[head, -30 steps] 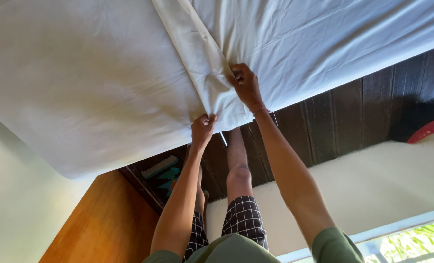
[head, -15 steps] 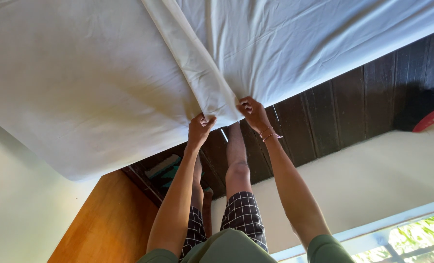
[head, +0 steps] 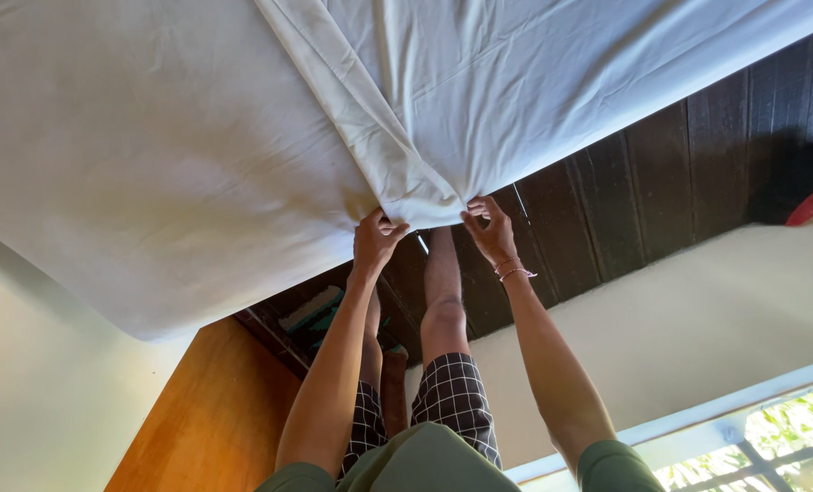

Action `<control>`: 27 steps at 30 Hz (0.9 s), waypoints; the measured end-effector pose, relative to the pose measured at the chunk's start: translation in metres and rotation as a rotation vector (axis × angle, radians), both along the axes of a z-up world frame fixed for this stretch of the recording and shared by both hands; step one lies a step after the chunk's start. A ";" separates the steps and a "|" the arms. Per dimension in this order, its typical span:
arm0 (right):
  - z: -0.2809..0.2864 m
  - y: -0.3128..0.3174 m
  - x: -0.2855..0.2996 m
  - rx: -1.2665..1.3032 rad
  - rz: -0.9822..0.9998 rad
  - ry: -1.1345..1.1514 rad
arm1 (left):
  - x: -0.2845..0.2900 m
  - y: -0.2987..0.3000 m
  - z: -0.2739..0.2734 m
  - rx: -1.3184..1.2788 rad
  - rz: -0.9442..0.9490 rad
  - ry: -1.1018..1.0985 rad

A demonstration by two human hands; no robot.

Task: The person makes a bed by smoothing and tucking a white sheet around the mattress. They walk around the bed to reach different sides, squatting down to pull the fabric tight and fold the edges under the mattress.

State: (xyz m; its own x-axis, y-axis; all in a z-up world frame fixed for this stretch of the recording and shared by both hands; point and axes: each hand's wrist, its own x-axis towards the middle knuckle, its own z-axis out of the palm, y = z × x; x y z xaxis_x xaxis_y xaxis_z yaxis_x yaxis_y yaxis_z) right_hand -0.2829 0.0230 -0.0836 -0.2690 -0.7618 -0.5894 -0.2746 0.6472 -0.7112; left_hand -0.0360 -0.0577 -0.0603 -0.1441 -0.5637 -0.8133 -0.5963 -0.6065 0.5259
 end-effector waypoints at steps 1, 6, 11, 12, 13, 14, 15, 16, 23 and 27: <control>0.003 -0.001 0.006 -0.043 0.030 0.070 | 0.001 0.006 -0.006 -0.004 -0.007 0.000; -0.007 0.002 0.018 -0.133 0.106 0.344 | -0.003 0.029 -0.016 -0.054 -0.006 -0.087; -0.019 0.009 0.015 -0.052 0.111 0.448 | -0.014 0.029 0.015 -0.161 0.003 -0.207; -0.018 0.007 0.015 -0.055 0.106 0.447 | -0.013 0.028 0.014 -0.166 0.000 -0.207; -0.018 0.005 0.015 -0.025 0.107 0.462 | -0.012 0.027 0.013 -0.143 -0.003 -0.222; -0.017 0.007 0.015 0.012 0.109 0.476 | -0.010 0.030 0.012 -0.114 -0.005 -0.238; -0.015 0.006 0.015 0.014 0.105 0.474 | -0.010 0.029 0.012 -0.113 -0.010 -0.240; -0.014 0.006 0.017 0.033 0.026 0.451 | -0.008 0.028 0.013 -0.075 -0.021 -0.241; -0.007 0.038 0.027 0.166 -0.337 0.250 | 0.024 0.033 0.006 0.039 -0.111 -0.202; 0.067 0.071 0.044 0.176 -0.443 0.229 | 0.058 0.056 0.023 0.043 -0.153 -0.123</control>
